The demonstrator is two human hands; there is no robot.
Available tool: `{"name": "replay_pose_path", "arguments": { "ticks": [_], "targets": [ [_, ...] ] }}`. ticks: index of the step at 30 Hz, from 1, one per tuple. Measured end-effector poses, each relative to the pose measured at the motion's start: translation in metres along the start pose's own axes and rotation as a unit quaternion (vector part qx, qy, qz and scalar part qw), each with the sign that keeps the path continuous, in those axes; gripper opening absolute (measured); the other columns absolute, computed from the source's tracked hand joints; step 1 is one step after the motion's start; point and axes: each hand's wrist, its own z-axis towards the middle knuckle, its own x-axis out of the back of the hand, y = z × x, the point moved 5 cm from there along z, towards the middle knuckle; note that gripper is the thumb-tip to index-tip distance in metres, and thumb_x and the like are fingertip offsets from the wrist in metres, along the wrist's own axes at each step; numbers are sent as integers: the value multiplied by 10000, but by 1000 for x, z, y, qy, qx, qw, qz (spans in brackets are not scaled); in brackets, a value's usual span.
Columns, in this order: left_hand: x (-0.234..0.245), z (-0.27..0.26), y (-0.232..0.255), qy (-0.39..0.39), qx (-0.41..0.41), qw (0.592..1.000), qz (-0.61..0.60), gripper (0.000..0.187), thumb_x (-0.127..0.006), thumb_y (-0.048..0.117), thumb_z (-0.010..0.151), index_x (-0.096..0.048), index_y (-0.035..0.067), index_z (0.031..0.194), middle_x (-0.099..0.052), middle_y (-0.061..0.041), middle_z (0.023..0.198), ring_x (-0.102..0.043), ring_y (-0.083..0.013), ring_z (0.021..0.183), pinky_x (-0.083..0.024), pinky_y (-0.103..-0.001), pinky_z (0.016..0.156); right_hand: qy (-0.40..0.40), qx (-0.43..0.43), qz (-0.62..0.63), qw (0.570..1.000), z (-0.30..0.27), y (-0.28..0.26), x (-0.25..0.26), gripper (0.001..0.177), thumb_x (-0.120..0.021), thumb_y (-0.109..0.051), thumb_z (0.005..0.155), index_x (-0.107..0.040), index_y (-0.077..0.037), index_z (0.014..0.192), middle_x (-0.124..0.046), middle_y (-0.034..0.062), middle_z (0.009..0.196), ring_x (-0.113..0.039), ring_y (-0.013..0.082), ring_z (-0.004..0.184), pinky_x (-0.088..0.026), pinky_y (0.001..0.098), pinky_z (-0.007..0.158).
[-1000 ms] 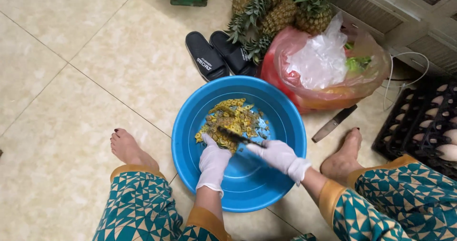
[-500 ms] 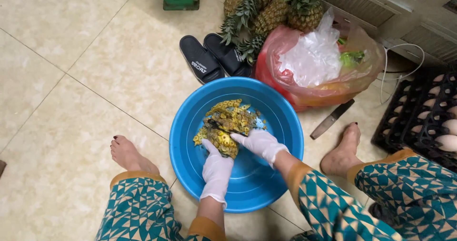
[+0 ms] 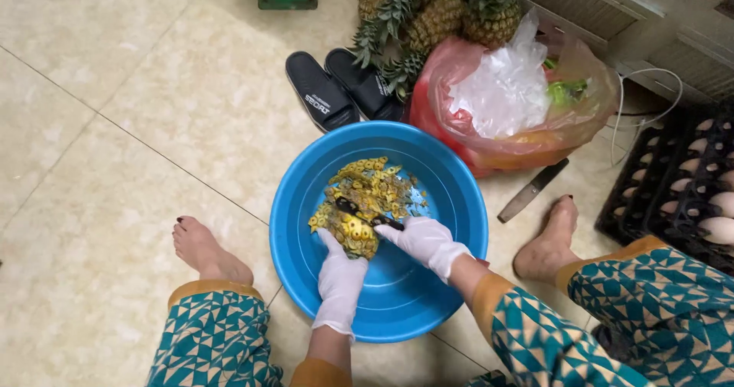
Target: Peeling a pineapple and removing its eyes using a knife over a plastic basin
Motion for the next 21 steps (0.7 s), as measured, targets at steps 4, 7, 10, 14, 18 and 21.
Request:
{"name": "replay_pose_path", "arguments": {
  "ticks": [4, 7, 10, 14, 18, 21],
  "targets": [
    [-3, -6, -2, 0, 1, 1000, -4, 1062, -619, 319, 938, 124, 164, 1681, -596, -223, 1463, -586, -434, 1353, -494, -543, 1132, -2, 13, 7, 1000, 18, -18, 5, 999, -393, -889, 869, -740, -21, 1221, -709, 244, 1308, -625, 382, 1322, -491, 483, 1134],
    [-9, -3, -6, 10, 4, 1000, -7, 1073, -622, 337, 932, 125, 201, 1691, -607, -194, 1459, -602, -437, 1330, -502, -542, 1105, -1, 16, 39, 999, 21, -25, 10, 965, -420, -836, 872, -733, 6, 1223, -688, 255, 1347, -601, 398, 1342, -467, 499, 1154],
    [-11, 7, -17, 20, 5, 1000, -9, 1042, -595, 342, 931, 104, 219, 1694, -587, -183, 1495, -592, -438, 1348, -487, -548, 1141, -25, 7, 42, 999, 5, -24, 13, 961, -398, -881, 839, -787, -51, 1127, -797, 195, 1013, -685, 359, 1233, -491, 492, 1119],
    [-34, 18, -42, 42, 8, 999, -12, 1140, -655, 390, 868, 126, 278, 1691, -639, -188, 1382, -639, -455, 1219, -510, -558, 1031, -35, -6, 8, 999, 14, 11, -13, 986, -341, -938, 808, -729, -75, 1084, -761, 187, 976, -693, 378, 1141, -504, 459, 1040],
    [-29, 14, -42, 62, 1, 998, -16, 1167, -643, 379, 840, 164, 334, 1682, -699, -233, 1219, -679, -500, 1062, -530, -556, 925, -36, -35, 35, 998, 6, -11, 6, 921, -399, -880, 828, -689, -78, 1176, -719, 166, 1199, -660, 352, 1171, -479, 413, 1015],
    [-35, 13, -45, 65, -4, 998, -2, 1218, -685, 351, 851, 207, 319, 1680, -701, -204, 1198, -698, -461, 1049, -553, -539, 896, -40, -26, 58, 997, 30, -17, 0, 872, -419, -872, 874, -638, -51, 681, -639, 153, 569, -669, 334, 606, -536, 439, 726]
  ]
}}
